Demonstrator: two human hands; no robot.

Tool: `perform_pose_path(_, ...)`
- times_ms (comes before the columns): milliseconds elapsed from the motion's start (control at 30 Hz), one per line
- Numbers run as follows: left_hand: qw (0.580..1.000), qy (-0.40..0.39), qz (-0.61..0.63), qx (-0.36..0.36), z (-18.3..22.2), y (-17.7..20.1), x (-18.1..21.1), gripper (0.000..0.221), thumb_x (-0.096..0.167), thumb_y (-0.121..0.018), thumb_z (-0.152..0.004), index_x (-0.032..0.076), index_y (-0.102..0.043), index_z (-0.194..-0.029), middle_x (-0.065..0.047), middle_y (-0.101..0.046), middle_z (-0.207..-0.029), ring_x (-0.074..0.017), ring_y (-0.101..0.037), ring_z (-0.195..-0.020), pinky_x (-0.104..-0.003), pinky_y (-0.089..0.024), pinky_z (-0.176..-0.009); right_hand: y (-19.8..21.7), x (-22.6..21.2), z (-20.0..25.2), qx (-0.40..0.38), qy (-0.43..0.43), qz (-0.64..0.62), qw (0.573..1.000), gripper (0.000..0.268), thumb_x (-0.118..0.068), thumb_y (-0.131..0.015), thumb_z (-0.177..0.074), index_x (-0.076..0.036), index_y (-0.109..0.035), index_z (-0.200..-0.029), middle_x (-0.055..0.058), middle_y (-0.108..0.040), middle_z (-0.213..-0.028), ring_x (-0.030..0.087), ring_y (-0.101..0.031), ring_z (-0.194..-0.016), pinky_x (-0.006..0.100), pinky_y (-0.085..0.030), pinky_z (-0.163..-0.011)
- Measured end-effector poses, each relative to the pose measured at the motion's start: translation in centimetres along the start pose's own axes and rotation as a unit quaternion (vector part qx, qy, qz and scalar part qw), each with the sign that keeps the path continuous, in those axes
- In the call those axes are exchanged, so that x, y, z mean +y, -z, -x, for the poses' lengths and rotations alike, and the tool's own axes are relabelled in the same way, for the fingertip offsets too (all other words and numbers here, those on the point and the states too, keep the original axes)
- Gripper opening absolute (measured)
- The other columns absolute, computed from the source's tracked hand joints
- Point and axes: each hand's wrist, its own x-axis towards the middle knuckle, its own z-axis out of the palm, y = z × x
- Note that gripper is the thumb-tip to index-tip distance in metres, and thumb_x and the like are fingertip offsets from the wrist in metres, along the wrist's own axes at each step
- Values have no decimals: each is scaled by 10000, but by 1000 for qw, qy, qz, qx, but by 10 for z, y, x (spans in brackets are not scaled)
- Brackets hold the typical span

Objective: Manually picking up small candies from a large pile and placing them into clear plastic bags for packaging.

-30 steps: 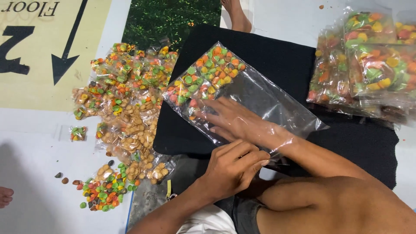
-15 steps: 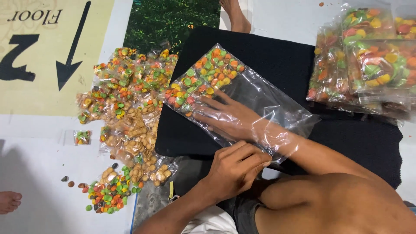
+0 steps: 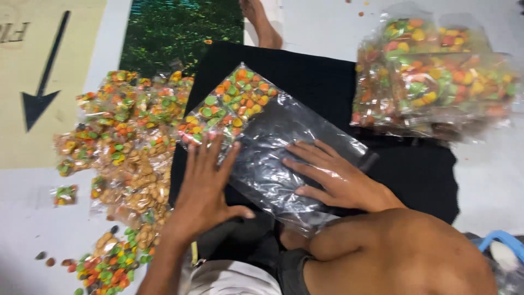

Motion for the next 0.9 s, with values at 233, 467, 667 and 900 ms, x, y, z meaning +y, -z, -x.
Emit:
perform_pose_path(233, 999, -4, -38, 2, 2, -13, -5, 1334, 801, -829, -531, 136, -355, -1586, -170, -221, -1697, -381, -94, -1580, -547, -63, -1256, 4, 3, 74, 32, -134, -73, 988, 644, -402, -677, -924, -83, -534, -1465, 149, -386, -1630, 324, -265, -1555, 555, -149, -1262)
perform_pose_path(467, 998, -26, -60, 4, 9, -28, -3, 1126, 675, -729, -691, 133, -333, -1595, -167, -239, -1688, -393, -71, -1591, -616, -66, -1237, 35, -46, 68, 164, -279, -177, 930, 428, -229, -700, -894, -65, -655, -1287, 108, -567, -1467, 268, -436, -1420, 438, -240, -1214)
perform_pose_path(667, 998, -33, -45, 25, 12, -43, 6, 998, 553, -700, -719, 148, -375, -1572, -210, -233, -1687, -455, -61, -1596, -718, -70, -1195, 37, -19, 64, 295, -310, -37, 903, 248, -160, -634, -968, 0, -607, -1156, 157, -574, -1303, 313, -584, -1169, 390, -462, -998)
perform_pose_path(900, 999, -21, -38, 1, 18, -30, 17, 876, 636, -536, -893, 144, -338, -1591, -141, -281, -1677, -340, -170, -1575, -621, -79, -1229, 11, 12, 78, 255, -362, -52, 895, 480, -138, -758, -880, -13, -632, -1326, 85, -676, -893, 163, -583, -696, 277, -480, -639)
